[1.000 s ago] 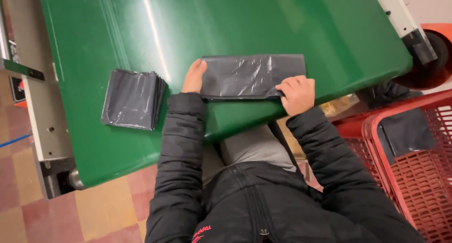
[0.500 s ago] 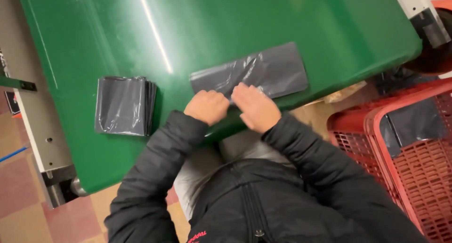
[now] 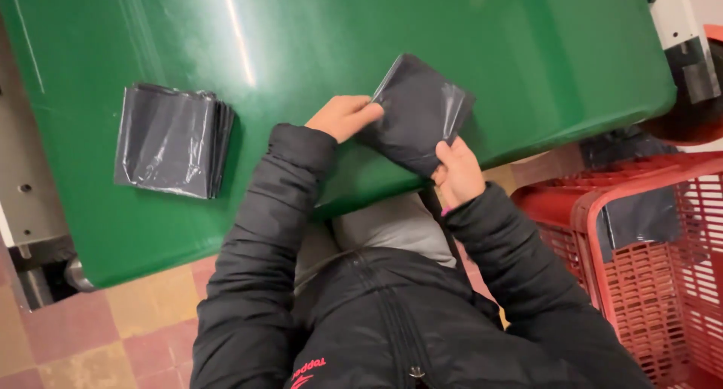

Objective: Folding and stacking plastic bags coming off a conveyor belt into a red crate.

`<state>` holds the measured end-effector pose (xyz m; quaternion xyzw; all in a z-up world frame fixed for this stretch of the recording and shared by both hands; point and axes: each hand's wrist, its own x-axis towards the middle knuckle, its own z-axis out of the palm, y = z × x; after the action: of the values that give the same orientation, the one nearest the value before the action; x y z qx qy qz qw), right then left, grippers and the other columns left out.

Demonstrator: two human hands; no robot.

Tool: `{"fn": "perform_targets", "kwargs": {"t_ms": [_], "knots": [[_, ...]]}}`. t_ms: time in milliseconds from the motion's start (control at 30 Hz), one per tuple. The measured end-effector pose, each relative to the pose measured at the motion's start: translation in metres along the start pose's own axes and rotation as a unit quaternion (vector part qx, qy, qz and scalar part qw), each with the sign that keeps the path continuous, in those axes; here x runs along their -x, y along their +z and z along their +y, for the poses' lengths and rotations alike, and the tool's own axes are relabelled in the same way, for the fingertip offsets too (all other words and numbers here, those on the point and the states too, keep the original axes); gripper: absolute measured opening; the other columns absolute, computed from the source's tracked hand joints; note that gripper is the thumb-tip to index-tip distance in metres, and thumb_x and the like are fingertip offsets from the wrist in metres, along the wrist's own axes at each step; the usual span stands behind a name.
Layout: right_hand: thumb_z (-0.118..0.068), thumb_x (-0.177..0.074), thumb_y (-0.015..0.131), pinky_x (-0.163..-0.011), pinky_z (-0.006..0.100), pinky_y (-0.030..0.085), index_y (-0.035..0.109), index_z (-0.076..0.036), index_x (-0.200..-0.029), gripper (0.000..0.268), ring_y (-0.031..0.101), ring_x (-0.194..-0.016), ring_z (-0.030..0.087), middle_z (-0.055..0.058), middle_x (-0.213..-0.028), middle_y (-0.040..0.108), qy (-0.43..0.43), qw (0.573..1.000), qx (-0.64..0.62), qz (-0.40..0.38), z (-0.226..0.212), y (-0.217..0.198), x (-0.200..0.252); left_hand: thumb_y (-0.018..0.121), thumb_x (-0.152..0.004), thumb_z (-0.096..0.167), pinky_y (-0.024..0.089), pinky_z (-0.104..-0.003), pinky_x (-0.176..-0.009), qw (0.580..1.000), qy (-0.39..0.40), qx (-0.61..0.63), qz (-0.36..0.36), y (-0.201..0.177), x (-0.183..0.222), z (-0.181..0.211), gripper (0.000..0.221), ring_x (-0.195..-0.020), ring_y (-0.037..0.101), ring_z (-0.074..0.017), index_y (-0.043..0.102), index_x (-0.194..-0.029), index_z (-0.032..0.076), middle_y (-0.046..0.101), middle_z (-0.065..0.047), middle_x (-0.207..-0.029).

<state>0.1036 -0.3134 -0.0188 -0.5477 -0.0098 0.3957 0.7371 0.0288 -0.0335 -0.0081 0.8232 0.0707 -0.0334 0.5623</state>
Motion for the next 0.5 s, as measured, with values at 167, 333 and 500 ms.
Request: {"fn": "perform_targets", "kwargs": {"t_ms": [167, 333, 500], "knots": [[-0.009, -0.105, 0.04, -0.111, 0.044, 0.047, 0.039, -0.002, -0.15, 0.045, 0.057, -0.132, 0.027, 0.013, -0.148, 0.054, 0.046, 0.992, -0.075, -0.093, -0.017, -0.003, -0.005, 0.063, -0.097, 0.031, 0.051, -0.049, -0.071, 0.95, 0.009, -0.233, 0.209, 0.046, -0.004, 0.017, 0.028, -0.085, 0.065, -0.0361, 0.06, -0.1, 0.003, 0.065, -0.016, -0.096], [-0.006, -0.105, 0.041, -0.111, 0.043, 0.047, 0.04, -0.002, -0.151, 0.046, 0.058, -0.131, 0.027, 0.014, -0.148, 0.053, 0.045, 0.992, -0.045, -0.107, -0.005, -0.015, -0.001, 0.068, -0.074, 0.03, 0.049, -0.052, -0.058, 0.856, 0.017, -0.333, 0.396, 0.068, -0.011, 0.043, 0.025, -0.084, 0.063, -0.0356, 0.06, -0.087, 0.009, 0.059, -0.011, -0.09], [-0.008, -0.108, 0.061, -0.095, 0.042, 0.049, 0.043, 0.0, -0.128, 0.028, 0.056, -0.108, 0.022, 0.009, -0.121, 0.055, -0.116, 0.991, -0.005, -0.066, 0.022, -0.05, -0.009, 0.07, -0.084, 0.024, 0.052, -0.049, -0.069, 0.914, 0.115, -0.203, 0.331, 0.065, 0.029, 0.058, 0.022, -0.09, 0.062, -0.0356, 0.06, -0.095, 0.008, 0.058, -0.013, -0.096]]}}
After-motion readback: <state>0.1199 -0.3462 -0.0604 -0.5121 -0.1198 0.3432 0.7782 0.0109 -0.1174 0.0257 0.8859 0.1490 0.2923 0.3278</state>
